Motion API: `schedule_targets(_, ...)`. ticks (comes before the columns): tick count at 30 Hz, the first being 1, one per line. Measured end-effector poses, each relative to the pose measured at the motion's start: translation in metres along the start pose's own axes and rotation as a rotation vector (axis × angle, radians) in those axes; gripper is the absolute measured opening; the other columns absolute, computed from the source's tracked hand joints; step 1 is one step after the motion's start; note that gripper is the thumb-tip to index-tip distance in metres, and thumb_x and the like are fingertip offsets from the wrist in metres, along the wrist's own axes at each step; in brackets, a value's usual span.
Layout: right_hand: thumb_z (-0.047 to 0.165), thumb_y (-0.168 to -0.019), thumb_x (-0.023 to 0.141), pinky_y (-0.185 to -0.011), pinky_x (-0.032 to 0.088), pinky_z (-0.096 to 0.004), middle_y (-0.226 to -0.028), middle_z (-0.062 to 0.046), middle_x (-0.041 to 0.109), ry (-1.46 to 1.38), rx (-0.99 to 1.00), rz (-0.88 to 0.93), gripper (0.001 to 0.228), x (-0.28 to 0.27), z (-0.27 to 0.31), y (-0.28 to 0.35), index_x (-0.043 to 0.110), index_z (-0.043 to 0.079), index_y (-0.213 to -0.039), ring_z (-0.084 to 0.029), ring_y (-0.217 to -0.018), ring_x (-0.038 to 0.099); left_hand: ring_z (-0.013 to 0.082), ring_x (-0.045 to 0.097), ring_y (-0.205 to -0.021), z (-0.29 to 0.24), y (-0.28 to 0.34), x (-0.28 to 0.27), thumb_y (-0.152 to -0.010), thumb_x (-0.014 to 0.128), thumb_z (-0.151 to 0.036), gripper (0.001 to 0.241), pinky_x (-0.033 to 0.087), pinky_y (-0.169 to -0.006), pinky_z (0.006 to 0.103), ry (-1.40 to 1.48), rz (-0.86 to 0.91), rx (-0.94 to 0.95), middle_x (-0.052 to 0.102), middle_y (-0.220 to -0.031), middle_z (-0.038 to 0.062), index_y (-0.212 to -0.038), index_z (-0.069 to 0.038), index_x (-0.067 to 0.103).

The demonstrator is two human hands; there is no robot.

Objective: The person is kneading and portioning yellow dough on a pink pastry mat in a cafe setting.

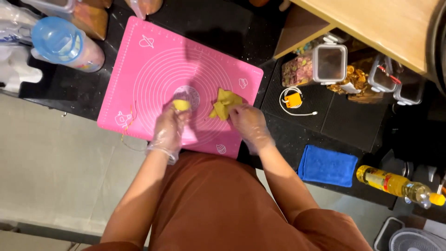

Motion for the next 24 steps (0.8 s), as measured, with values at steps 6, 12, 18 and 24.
schedule_targets(6, 0.049, -0.099, 0.065, -0.073, 0.055, -0.047, -0.086, -0.015, 0.073, -0.467, 0.508, -0.016, 0.045, 0.013, -0.003, 0.008, 0.073, 0.007, -0.083, -0.034, -0.08, 0.071, 0.0217, 0.074, -0.088, 0.002, 0.018, 0.032, -0.105, 0.042, -0.021, 0.039, 0.064, -0.078, 0.0305, 0.041, -0.042, -0.178, 0.072, -0.105, 0.016, -0.132, 0.006, 0.053)
schedule_targets(12, 0.047, -0.084, 0.074, -0.063, 0.054, -0.049, -0.08, -0.019, 0.07, -0.506, 0.538, -0.24, 0.045, 0.031, 0.01, -0.001, 0.07, 0.004, -0.093, -0.039, -0.071, 0.069, 0.0206, 0.068, -0.078, 0.055, -0.03, 0.005, -0.103, 0.06, -0.025, 0.033, 0.061, -0.073, 0.0327, -0.114, -0.004, -0.086, 0.07, -0.098, 0.017, -0.118, 0.004, 0.063)
schedule_targets(18, 0.035, -0.1, 0.065, -0.066, 0.053, -0.043, -0.079, -0.019, 0.065, -0.894, 0.587, -0.083, 0.039, 0.083, -0.011, 0.007, 0.067, -0.001, -0.09, -0.031, -0.07, 0.066, 0.0139, 0.06, -0.055, 0.014, -0.012, 0.034, -0.1, 0.063, -0.042, 0.043, 0.05, -0.057, 0.0308, -0.83, -0.048, 0.107, 0.068, -0.066, 0.008, -0.08, -0.006, 0.074)
schedule_targets(24, 0.015, -0.102, 0.052, -0.081, 0.051, -0.034, -0.104, -0.013, 0.071, -1.521, 0.442, -0.362, 0.027, 0.061, -0.009, 0.019, 0.068, 0.0, -0.116, -0.017, -0.092, 0.064, 0.0124, 0.058, -0.053, 0.027, -0.007, 0.052, -0.096, 0.05, -0.059, 0.05, 0.052, -0.057, 0.0386, -0.996, 0.004, -0.065, 0.075, -0.083, 0.006, -0.098, -0.013, 0.072)
Point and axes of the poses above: each hand's wrist, its own y-axis away from the middle knuckle, its own x-axis out of the palm, z = x × y, the point moved 6 cm from there along -y, towards the middle knuckle
